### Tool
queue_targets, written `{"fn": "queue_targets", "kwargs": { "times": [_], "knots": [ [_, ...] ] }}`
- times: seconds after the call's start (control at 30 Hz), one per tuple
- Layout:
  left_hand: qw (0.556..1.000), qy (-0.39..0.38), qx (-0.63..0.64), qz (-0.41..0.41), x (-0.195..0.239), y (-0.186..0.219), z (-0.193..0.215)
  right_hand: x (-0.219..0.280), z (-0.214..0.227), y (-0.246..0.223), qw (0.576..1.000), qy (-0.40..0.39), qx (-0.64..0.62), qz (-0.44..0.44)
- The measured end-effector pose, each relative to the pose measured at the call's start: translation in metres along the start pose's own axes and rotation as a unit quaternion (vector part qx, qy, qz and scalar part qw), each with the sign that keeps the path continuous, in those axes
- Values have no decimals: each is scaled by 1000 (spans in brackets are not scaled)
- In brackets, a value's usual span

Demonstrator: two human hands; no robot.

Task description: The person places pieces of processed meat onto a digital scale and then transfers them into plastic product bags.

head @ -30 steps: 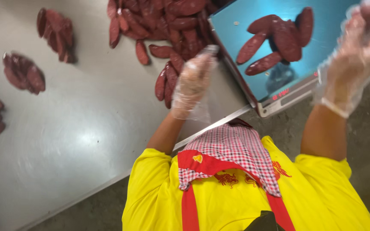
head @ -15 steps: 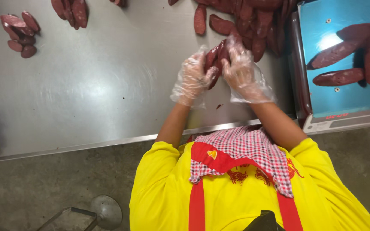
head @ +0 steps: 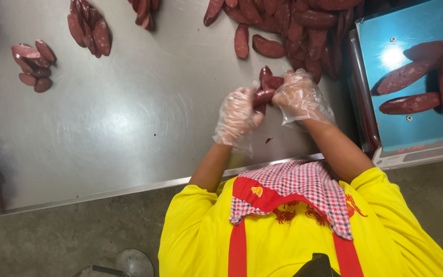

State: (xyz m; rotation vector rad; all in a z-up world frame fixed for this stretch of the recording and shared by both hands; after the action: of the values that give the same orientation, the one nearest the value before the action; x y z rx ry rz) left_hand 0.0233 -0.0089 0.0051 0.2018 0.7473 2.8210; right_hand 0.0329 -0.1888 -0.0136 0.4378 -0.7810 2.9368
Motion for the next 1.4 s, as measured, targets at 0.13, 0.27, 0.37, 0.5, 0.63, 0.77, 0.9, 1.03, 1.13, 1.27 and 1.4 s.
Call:
{"fn": "queue_targets", "kwargs": {
  "times": [0.13, 0.27, 0.37, 0.5, 0.63, 0.77, 0.9, 1.03, 1.13, 1.27, 1.4],
  "knots": [
    [999, -48, -14, 17, 9, 1, -36, -1, -3, -10, 985, 144, -85, 41],
    [999, 31, -17, 21, -24, -40, -67, 3, -2, -21, 959, 234, -86, 137],
    [987, 146, -23, 65, -53, -87, -53, 12, -16, -33, 958, 207, -3, 197],
    [942, 149, 280, 110, -93, -127, -20, -15, -36, -33, 973, 144, -10, 182],
    [885, 195, 422, 19, -149, -122, -19, -57, -39, -38, 980, 90, -65, 166],
    [932, 73, 348, -66, -182, -101, -51, -92, -6, -50, 878, 336, 157, 303],
    [992, 75, -87, -61, -197, -98, -65, -80, -22, -24, 932, 225, 20, 284],
    [953, -50, 296, 35, -168, -100, -83, -32, -49, -16, 958, 205, -42, 197],
    [859, -184, 463, 115, -132, -93, -107, 11, -59, -4, 972, 167, -93, 140],
    [688, -279, 660, 112, -85, -41, -93, 100, -13, 18, 949, 79, -232, 196],
    [730, -309, 610, -11, -71, 71, -42, 134, 60, 43, 854, 208, -447, 167]
  ]
}}
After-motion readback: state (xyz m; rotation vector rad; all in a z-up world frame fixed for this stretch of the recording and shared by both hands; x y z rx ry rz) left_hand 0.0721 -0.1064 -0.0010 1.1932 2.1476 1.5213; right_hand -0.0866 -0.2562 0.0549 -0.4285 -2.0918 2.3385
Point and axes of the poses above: each hand's wrist, its own x-axis away from the middle knuckle, its own z-axis out of the back of the hand, y = z × x, the point moved 4 cm from there along -x, towards the middle knuckle, and after that the axes turned 7 degrees about z, right-handed, at the moved point
